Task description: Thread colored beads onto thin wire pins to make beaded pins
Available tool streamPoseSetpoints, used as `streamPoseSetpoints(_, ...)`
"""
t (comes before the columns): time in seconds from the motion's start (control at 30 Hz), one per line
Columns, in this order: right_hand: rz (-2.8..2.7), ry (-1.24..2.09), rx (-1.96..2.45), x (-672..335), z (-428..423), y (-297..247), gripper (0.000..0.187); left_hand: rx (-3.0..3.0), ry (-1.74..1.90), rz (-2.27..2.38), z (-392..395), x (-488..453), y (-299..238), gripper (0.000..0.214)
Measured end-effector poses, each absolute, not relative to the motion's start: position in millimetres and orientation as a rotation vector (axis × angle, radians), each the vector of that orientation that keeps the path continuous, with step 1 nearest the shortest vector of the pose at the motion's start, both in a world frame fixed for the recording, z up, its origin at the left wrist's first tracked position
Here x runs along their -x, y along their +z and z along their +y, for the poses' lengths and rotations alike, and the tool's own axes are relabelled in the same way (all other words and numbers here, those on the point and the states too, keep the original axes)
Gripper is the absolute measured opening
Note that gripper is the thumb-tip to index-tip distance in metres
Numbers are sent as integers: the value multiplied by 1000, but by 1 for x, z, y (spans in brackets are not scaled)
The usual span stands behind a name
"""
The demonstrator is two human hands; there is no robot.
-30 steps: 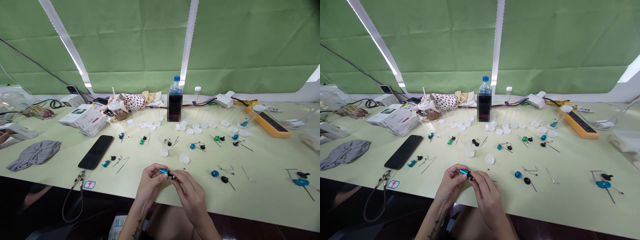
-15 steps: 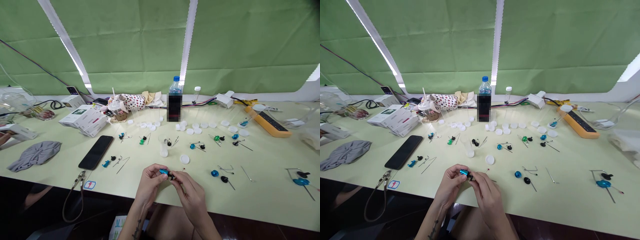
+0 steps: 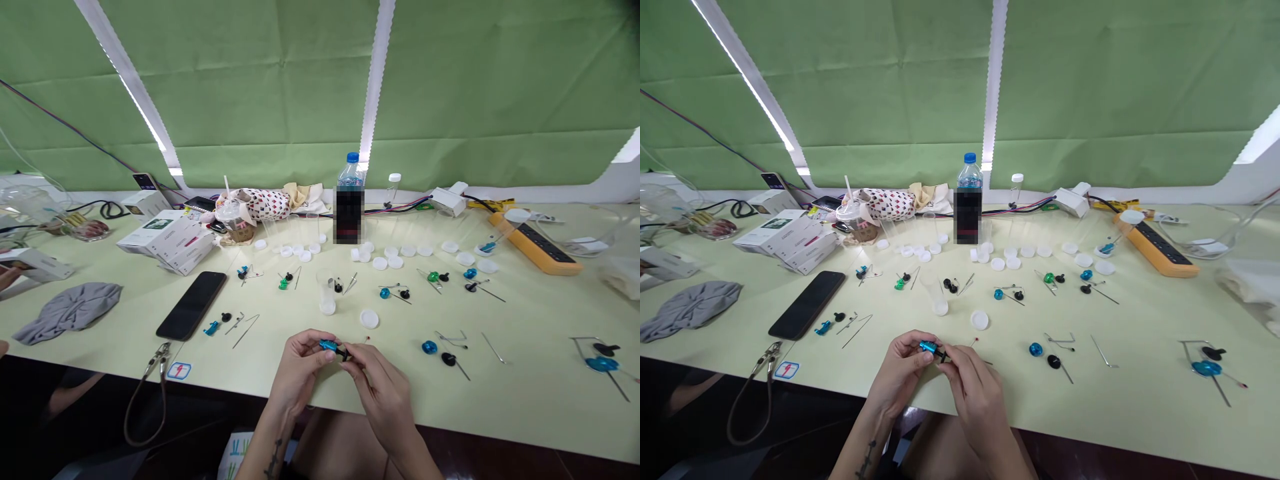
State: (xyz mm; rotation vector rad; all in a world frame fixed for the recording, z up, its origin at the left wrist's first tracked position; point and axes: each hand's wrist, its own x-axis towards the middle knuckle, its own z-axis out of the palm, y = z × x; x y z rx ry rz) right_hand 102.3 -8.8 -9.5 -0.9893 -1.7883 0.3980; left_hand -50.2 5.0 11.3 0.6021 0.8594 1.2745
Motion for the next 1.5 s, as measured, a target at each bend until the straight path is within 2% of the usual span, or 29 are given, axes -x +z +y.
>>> streamPoseSetpoints(0.63,-1783,396,967,-103,-8,-4,21,-596,1290,873,4,47,18,24)
streamPoseSetpoints(1.13,-1824,367,909,-104,-8,-7,44,-602,1317,868,3,48,12,19)
streamPoseSetpoints(1.5,-1820,329,939,-104,-8,-6,37,-587,1305,885,3,48,12,22)
